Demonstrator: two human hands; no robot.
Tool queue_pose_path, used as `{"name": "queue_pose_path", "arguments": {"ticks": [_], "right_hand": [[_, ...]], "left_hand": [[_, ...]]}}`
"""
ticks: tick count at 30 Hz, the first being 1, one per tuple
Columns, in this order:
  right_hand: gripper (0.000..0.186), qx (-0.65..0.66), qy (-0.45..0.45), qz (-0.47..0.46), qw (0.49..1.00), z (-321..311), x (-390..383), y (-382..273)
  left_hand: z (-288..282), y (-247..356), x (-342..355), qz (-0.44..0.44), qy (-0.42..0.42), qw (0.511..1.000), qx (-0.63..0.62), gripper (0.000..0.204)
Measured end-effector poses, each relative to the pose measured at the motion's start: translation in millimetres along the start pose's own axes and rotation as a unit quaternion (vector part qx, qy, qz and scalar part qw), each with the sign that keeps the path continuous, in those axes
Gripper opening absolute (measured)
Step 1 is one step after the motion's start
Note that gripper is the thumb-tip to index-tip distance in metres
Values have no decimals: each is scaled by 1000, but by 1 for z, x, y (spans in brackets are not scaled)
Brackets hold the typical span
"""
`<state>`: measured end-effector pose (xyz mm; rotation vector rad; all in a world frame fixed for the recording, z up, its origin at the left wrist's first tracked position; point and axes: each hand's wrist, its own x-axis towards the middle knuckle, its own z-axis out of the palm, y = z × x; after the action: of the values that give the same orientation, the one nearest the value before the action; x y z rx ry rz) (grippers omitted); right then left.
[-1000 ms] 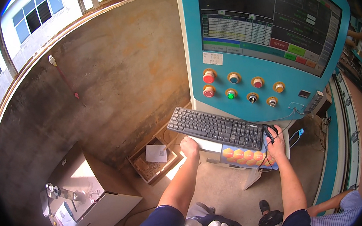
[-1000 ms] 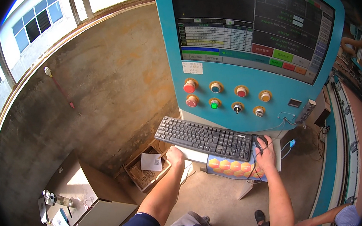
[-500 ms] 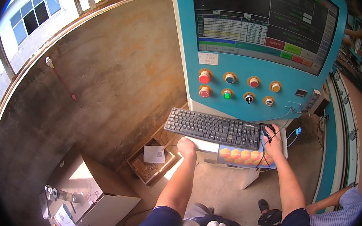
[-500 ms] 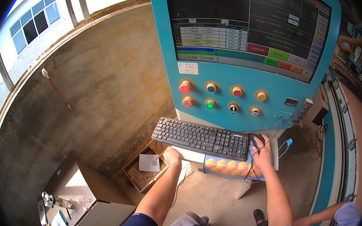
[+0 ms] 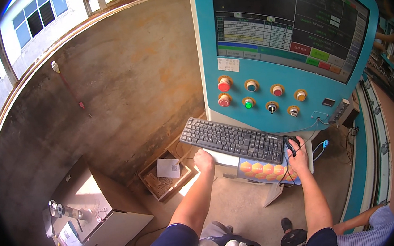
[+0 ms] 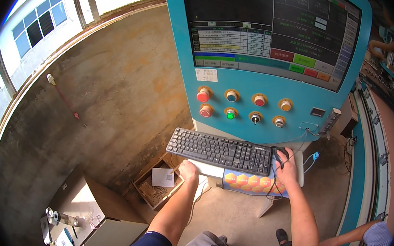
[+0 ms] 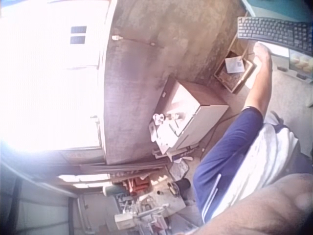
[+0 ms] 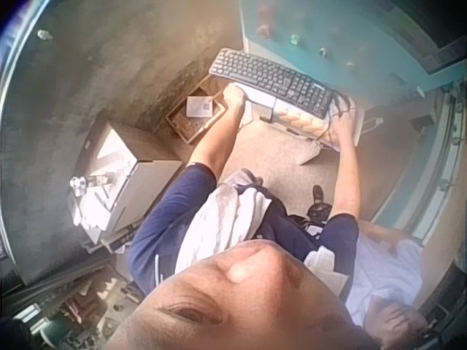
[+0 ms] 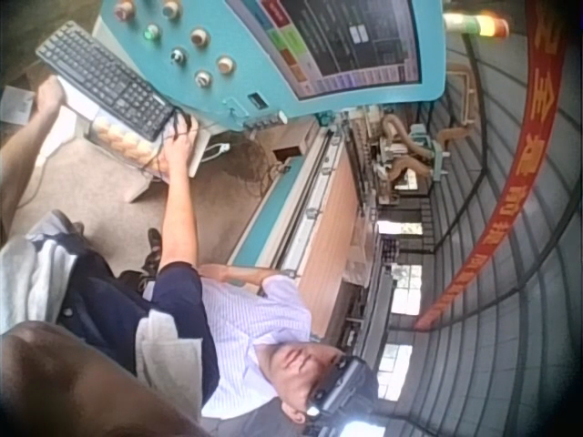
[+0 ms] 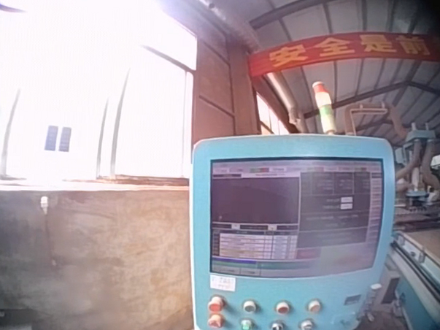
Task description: The person operates a control panel by using a computer mouse to navigate a digital interface on a monitor. The person selects various items on the screen and interacts with the control panel's buttons and a keyboard.
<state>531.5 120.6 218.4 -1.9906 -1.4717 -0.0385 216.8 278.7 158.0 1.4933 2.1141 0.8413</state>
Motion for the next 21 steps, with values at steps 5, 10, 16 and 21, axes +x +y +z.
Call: {"name": "queue_pose_path", "arguments": {"ticks": [5,10,16,21], "right_hand": [[39,4,4,-9,1000,1,0,2],[39,7,8,-19,1000,2,0,3],[38,9,18,-36,999,2,0,2],[38,6,20,-40,999,3,-1,6]], "left_hand": [[2,0,0,-1,0,1000,-6,32],[-1,2,-1,-35,-13,998,-45,37],[-1,0,0,-13,1,1000,-29,30],[-6,5,-3,-4,-9,1000,-8,31]]}}
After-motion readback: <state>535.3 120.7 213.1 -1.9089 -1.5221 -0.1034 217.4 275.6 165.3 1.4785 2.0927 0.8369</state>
